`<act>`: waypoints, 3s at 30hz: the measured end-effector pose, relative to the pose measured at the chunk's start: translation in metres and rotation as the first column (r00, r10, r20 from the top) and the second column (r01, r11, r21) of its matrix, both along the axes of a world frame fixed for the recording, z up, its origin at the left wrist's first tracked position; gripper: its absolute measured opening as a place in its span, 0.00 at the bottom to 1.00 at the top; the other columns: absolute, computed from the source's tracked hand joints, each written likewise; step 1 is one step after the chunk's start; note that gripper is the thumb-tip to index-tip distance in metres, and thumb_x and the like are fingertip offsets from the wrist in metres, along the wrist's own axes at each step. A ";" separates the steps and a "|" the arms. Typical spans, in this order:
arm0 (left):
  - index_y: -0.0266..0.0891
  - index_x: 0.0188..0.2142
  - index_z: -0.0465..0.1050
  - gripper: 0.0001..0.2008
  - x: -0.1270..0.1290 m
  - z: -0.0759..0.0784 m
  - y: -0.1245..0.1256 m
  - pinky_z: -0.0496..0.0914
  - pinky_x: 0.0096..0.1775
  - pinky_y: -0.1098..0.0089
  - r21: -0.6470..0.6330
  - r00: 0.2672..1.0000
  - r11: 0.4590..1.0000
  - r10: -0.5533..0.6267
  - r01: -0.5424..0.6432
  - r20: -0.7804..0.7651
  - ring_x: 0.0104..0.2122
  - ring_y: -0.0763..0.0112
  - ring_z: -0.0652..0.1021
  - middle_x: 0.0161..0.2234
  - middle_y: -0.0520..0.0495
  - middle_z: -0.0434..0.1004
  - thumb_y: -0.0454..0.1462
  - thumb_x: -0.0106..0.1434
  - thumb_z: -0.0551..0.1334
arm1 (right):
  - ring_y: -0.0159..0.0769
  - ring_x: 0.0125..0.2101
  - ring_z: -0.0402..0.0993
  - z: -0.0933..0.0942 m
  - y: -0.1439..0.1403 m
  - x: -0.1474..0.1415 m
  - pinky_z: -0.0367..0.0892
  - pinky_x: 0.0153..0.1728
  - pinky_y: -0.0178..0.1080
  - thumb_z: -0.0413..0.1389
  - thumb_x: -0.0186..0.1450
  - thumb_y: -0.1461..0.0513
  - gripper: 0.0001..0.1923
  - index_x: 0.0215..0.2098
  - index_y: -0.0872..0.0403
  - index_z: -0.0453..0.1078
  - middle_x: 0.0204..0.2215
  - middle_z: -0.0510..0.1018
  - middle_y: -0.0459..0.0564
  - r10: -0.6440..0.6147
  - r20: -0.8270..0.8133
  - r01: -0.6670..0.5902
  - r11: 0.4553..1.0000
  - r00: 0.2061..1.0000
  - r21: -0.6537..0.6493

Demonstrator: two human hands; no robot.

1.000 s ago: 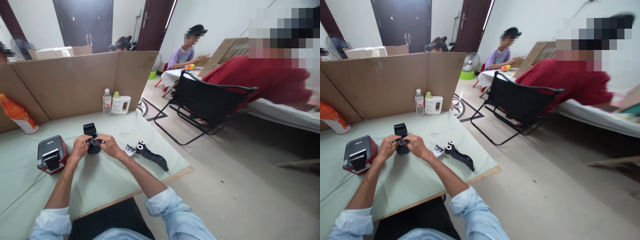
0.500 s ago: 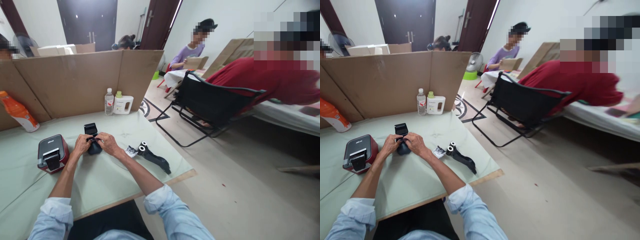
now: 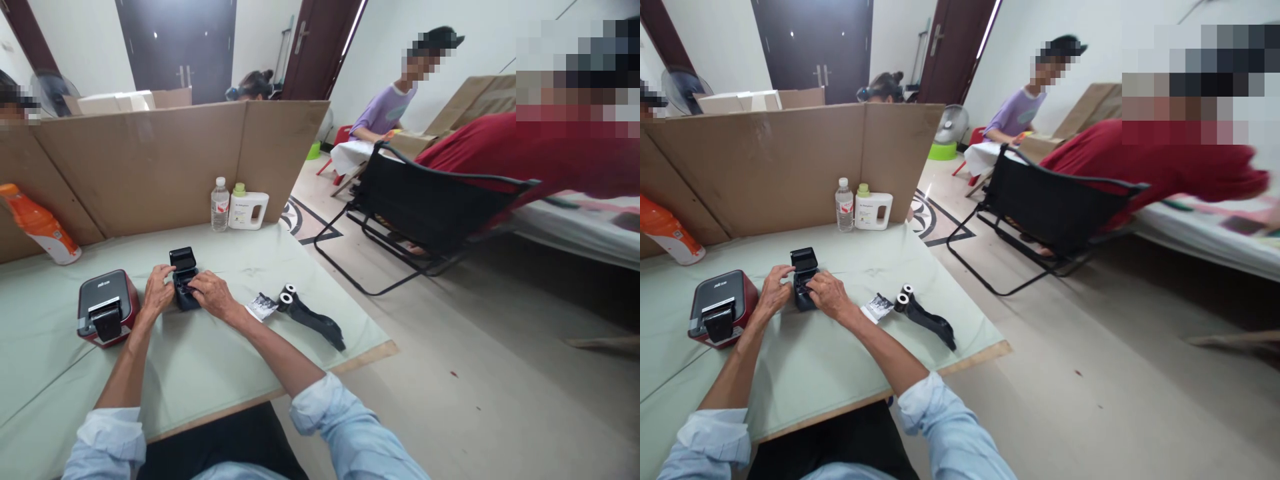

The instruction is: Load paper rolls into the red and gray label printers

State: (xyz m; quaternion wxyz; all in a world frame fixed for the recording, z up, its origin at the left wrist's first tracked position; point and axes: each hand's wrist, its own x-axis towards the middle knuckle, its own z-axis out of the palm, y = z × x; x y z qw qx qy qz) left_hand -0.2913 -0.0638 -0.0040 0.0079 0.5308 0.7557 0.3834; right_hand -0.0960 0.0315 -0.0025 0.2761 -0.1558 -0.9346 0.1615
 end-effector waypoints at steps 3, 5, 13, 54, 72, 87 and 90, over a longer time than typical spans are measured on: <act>0.37 0.60 0.75 0.32 -0.007 -0.004 0.005 0.76 0.55 0.54 0.030 0.986 0.993 0.106 -0.110 0.126 0.49 0.56 0.81 0.57 0.37 0.77 0.29 0.54 0.60 | 0.46 0.51 0.74 -0.009 -0.010 0.006 0.75 0.51 0.45 0.62 0.68 0.68 0.14 0.50 0.51 0.81 0.51 0.81 0.55 0.003 -0.020 -0.002 0.999 1.000 0.047; 0.36 0.63 0.71 0.35 -0.012 -0.005 0.016 0.76 0.55 0.53 0.033 0.959 0.989 0.130 -0.143 0.252 0.52 0.53 0.80 0.61 0.34 0.74 0.31 0.54 0.63 | 0.47 0.51 0.73 -0.015 -0.016 0.008 0.75 0.52 0.47 0.62 0.67 0.68 0.15 0.51 0.52 0.80 0.52 0.80 0.57 -0.005 -0.042 0.008 0.998 0.999 0.067; 0.35 0.61 0.72 0.32 -0.015 -0.008 0.038 0.79 0.50 0.53 0.149 0.898 0.987 -0.015 -0.057 0.440 0.50 0.52 0.82 0.57 0.34 0.77 0.33 0.55 0.63 | 0.49 0.53 0.70 -0.034 -0.025 0.010 0.74 0.55 0.51 0.60 0.67 0.69 0.21 0.58 0.53 0.77 0.55 0.77 0.59 -0.018 -0.124 0.028 0.997 0.992 0.075; 0.46 0.71 0.64 0.39 0.030 -0.017 -0.054 0.71 0.64 0.50 -0.204 0.981 0.969 -0.162 0.138 -0.108 0.67 0.46 0.70 0.71 0.35 0.63 0.44 0.62 0.72 | 0.57 0.66 0.65 -0.046 -0.013 0.020 0.67 0.64 0.59 0.70 0.64 0.53 0.46 0.74 0.56 0.57 0.68 0.66 0.68 -0.094 -0.009 0.090 0.976 0.996 -0.198; 0.47 0.75 0.53 0.40 0.043 -0.028 -0.052 0.61 0.68 0.41 -0.229 0.986 0.966 -0.145 0.123 -0.083 0.71 0.46 0.64 0.73 0.34 0.59 0.44 0.68 0.65 | 0.57 0.66 0.66 -0.060 -0.014 0.021 0.67 0.65 0.56 0.67 0.67 0.51 0.55 0.79 0.57 0.41 0.67 0.68 0.69 -0.096 -0.078 0.076 0.971 0.992 -0.228; 0.44 0.76 0.50 0.39 0.051 -0.031 -0.041 0.60 0.68 0.43 -0.179 0.987 0.973 -0.155 0.144 -0.048 0.72 0.46 0.63 0.74 0.34 0.58 0.43 0.69 0.61 | 0.58 0.66 0.67 -0.059 -0.009 0.023 0.67 0.65 0.58 0.68 0.66 0.53 0.49 0.76 0.58 0.50 0.66 0.69 0.69 -0.149 -0.114 0.114 0.956 0.982 -0.270; 0.44 0.76 0.49 0.39 0.051 -0.032 -0.041 0.59 0.68 0.42 -0.214 0.989 0.968 -0.143 0.132 -0.034 0.72 0.46 0.62 0.74 0.34 0.57 0.42 0.70 0.60 | 0.58 0.66 0.66 -0.062 -0.009 0.022 0.67 0.64 0.58 0.67 0.67 0.53 0.47 0.76 0.57 0.52 0.67 0.68 0.69 -0.145 -0.091 0.115 0.954 0.985 -0.276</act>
